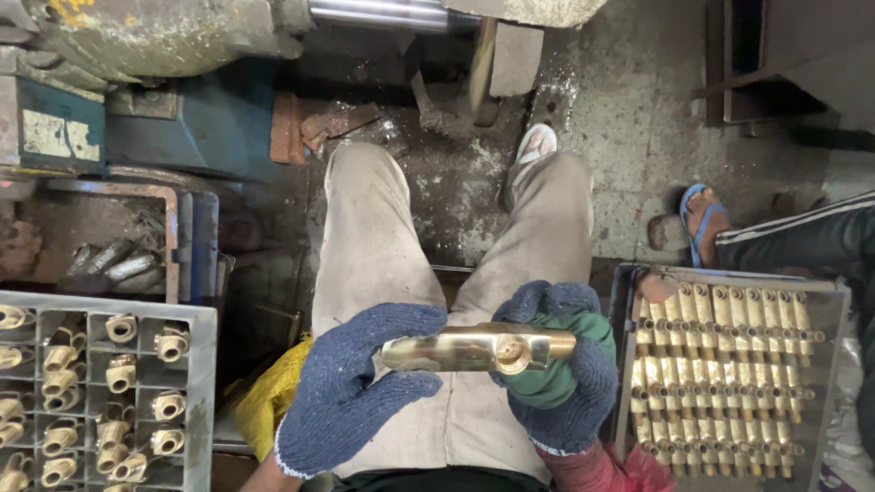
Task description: The person polishes brass-colored metal components using a handheld green abrasive pad while sitting at a fabrication machine. The person picks up a component, rubs the pad against several surfaces, and places the finished part into a gridded metal tray filled with similar items.
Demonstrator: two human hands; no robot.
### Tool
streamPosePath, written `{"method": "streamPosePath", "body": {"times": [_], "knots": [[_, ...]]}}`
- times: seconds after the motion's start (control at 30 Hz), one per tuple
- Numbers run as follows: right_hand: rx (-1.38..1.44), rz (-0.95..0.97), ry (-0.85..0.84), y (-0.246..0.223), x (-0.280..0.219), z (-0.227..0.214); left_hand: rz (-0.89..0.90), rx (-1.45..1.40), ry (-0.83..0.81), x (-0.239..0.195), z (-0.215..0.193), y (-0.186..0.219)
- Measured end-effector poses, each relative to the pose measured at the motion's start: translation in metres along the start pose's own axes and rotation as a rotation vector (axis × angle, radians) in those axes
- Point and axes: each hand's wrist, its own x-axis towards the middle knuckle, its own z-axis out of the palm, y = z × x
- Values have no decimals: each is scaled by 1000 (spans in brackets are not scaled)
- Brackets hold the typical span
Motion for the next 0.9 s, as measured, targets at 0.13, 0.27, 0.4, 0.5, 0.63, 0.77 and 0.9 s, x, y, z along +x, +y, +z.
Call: {"method": "streamPosePath", "body": {"times": [0.13,0.27,0.4,0.5,0.63,0.77,0.9], "knots": [[24,38,-11,-3,7,7,20,10,7,7,-1,1],[23,42,-9,1,14,9,131,-66,-26,16,-1,-2],[-24,127,148,7,30,8,217,-66,-19,40,2,-17],[4,135,72,19,57,-5,196,-207,-7,71,2,-39],[-12,214,-77,50,122,-72,147,-458,-21,146,3,-78],[-445,11,21,104,206,-137,71,-456,6,220,-2,-113],[-439,109,145,123,234,-135,-7,-512,31,259,-2,-140]]}}
